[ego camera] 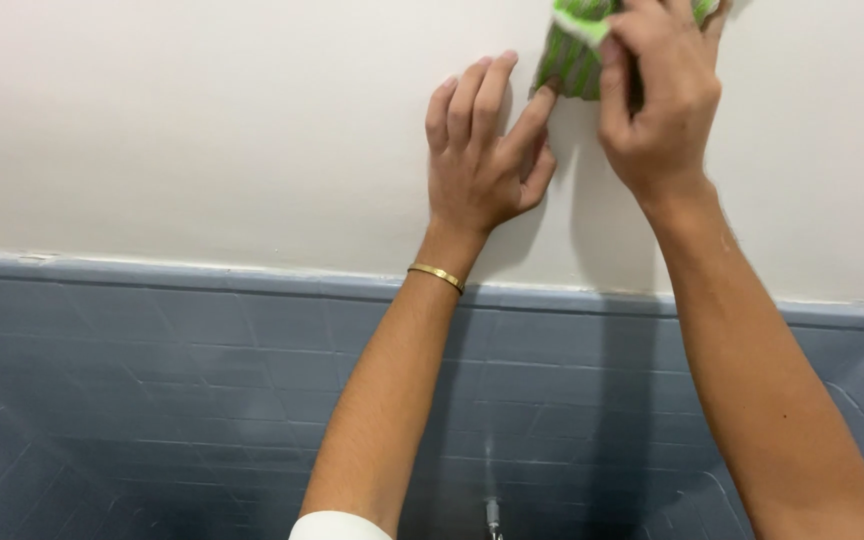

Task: The person is wiping down the bathroom walls and cleaning the exterior surfaces of the toilet with a green cloth.

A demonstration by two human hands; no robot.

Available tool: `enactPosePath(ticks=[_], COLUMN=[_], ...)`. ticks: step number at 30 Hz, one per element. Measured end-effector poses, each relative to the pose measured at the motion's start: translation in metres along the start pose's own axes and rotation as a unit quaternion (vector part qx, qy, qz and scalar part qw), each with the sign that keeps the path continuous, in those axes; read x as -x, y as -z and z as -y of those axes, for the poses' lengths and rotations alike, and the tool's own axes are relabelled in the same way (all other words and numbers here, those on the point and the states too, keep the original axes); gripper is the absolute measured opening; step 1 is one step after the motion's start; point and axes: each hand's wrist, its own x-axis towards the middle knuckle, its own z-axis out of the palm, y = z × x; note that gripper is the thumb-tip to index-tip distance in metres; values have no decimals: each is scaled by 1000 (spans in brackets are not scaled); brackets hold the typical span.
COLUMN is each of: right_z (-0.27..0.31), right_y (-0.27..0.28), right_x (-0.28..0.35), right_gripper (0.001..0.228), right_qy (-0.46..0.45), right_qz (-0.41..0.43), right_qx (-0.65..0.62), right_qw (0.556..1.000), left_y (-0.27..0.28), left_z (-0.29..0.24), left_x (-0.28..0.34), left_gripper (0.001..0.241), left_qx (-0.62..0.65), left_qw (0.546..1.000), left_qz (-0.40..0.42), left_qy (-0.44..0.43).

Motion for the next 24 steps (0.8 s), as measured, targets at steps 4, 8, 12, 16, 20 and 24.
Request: enactPosePath(ticks=[4,8,12,16,20,24], right_z=[-22,-30,-29,-37,-34,-12], right_y=[-4,0,1,13,25,28], right_x=[25,28,24,17,4,-7], right_gripper=[22,30,27,17,22,24], right_qy=[19,39,54,74,160,128], right_qz=[62,80,89,24,21,117], right_qx=[138,158,173,232,384,324], right_qw=[988,983,979,970,909,930], left_y=[6,9,9,4,3,10], left_z=[-1,-2,-3,-1,-1,-2], left_x=[-4,-6,-5,-4,-3,-5], left_gripper=[35,31,23,41,42,43], left_qx=[-4,-2,11,-1,-5,3], left_qw=[1000,999,998,999,999,1000], left_qz=[-24,-39,-52,-26,-26,-21], left_qy=[11,13,21,20,21,19])
